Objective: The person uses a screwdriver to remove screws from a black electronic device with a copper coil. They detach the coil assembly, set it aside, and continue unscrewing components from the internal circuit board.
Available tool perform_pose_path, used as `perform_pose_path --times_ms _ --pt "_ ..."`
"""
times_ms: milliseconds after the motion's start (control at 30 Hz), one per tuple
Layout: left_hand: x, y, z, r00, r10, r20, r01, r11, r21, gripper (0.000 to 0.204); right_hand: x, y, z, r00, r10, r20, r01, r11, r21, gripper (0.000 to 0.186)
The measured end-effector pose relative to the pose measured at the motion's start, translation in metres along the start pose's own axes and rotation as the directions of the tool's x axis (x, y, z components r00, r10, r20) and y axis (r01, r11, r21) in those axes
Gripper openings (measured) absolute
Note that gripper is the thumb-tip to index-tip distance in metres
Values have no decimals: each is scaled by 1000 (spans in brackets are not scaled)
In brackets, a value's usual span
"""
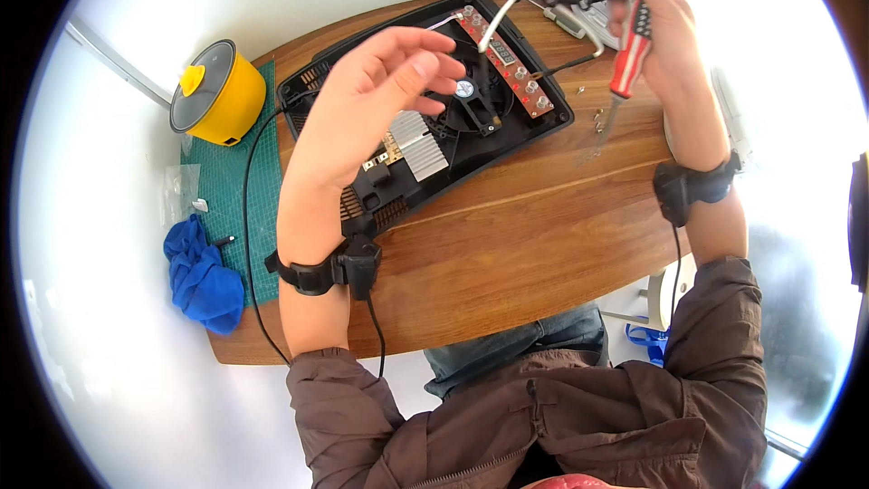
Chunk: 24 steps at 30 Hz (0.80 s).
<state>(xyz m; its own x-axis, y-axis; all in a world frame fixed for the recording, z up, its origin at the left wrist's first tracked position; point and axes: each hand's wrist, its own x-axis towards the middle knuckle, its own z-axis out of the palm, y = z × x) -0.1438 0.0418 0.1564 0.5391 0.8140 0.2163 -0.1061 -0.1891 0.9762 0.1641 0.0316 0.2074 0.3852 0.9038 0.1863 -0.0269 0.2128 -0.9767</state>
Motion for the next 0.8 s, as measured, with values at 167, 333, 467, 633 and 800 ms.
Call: perform_pose_path --times_ms 167,333,467,633,800 --pt "0 5 -24 991 41 -126 -64 981 -184 31 19 -25 -21 995 -102 4 101 990 -101 27" --pt "-4 5 -60 956 145 -254 -232 904 -360 25 39 -33 -29 989 -140 -38 129 967 -219 30" --pt "-3 5 -50 953 123 -275 -214 921 -327 23 58 -28 -25 959 -262 111 284 911 -300 28" --pt "-4 19 -6 957 124 -261 -174 969 -178 31 57 -36 31 961 -103 255 152 972 -178 27" --pt "7 -5 -43 848 26 -530 -286 864 -415 38 49 -22 86 908 8 420 45 992 -114 26"
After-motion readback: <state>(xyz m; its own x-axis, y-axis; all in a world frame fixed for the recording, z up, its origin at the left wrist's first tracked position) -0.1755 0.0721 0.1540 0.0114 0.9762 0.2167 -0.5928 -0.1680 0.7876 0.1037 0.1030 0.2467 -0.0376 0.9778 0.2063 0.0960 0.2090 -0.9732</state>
